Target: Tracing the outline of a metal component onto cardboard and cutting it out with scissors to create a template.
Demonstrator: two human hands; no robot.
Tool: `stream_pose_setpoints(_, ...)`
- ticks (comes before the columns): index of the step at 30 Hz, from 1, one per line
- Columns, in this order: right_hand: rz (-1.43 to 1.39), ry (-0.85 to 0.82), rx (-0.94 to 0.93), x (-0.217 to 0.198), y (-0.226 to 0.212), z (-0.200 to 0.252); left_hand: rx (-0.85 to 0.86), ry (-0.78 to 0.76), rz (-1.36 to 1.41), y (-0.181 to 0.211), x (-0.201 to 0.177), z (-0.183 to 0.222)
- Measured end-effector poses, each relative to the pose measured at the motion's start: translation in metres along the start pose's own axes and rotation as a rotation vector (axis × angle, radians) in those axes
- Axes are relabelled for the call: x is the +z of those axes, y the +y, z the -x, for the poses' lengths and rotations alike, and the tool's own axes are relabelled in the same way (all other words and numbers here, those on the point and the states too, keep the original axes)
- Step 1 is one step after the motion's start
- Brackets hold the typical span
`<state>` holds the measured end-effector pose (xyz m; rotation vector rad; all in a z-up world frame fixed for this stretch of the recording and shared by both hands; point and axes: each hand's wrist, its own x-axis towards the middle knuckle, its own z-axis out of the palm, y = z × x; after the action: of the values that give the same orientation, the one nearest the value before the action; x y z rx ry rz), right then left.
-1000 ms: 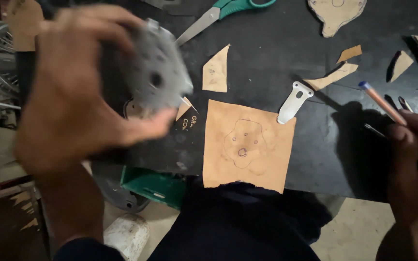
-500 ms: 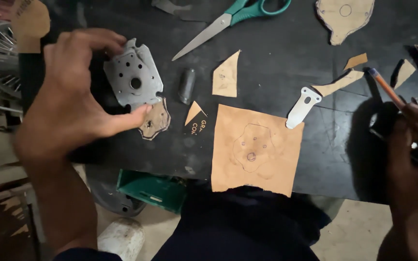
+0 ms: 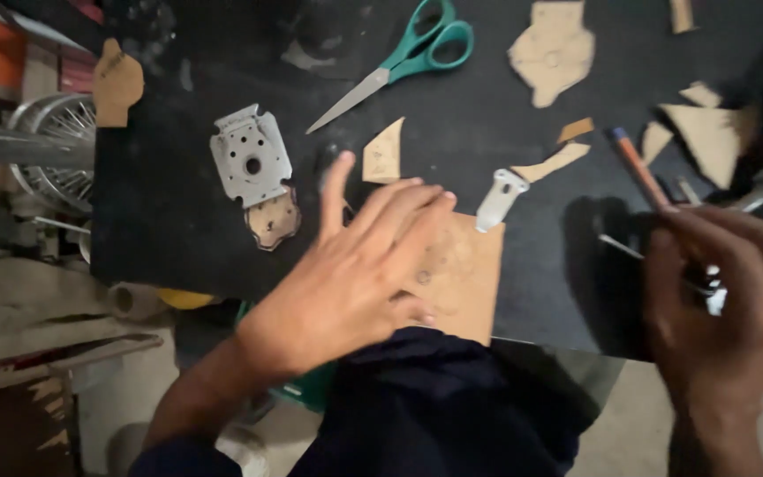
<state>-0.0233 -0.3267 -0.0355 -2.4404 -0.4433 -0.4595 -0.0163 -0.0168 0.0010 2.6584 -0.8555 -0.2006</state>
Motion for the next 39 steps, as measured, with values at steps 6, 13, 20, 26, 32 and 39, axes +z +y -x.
stream_pose_setpoints(6,0.109,0.087,-0.080,-0.010,0.010,0.001,-0.099,0.112,-0.258,0.018,-0.002,-0.011)
stream_pose_setpoints(13,-0.108,0.102,-0.097,-0.023,-0.006,0.003,-0.280,0.276,0.218,0.040,-0.034,0.010)
stream_pose_setpoints(20,-0.625,-0.660,0.252,-0.011,-0.073,-0.006,-0.319,0.545,0.664,0.073,-0.023,0.050)
stream_pose_setpoints(26,-0.680,-0.594,0.281,0.030,-0.120,-0.022,-0.840,0.812,1.191,0.073,0.018,0.075)
stream_pose_setpoints(32,0.251,-0.209,-0.471,0.059,-0.088,-0.129,-0.760,0.897,1.223,0.023,0.014,0.093)
stream_pose_setpoints(39,0.454,-0.515,-0.580,0.092,-0.078,-0.184,-0.606,0.827,1.249,0.005,0.008,0.098)
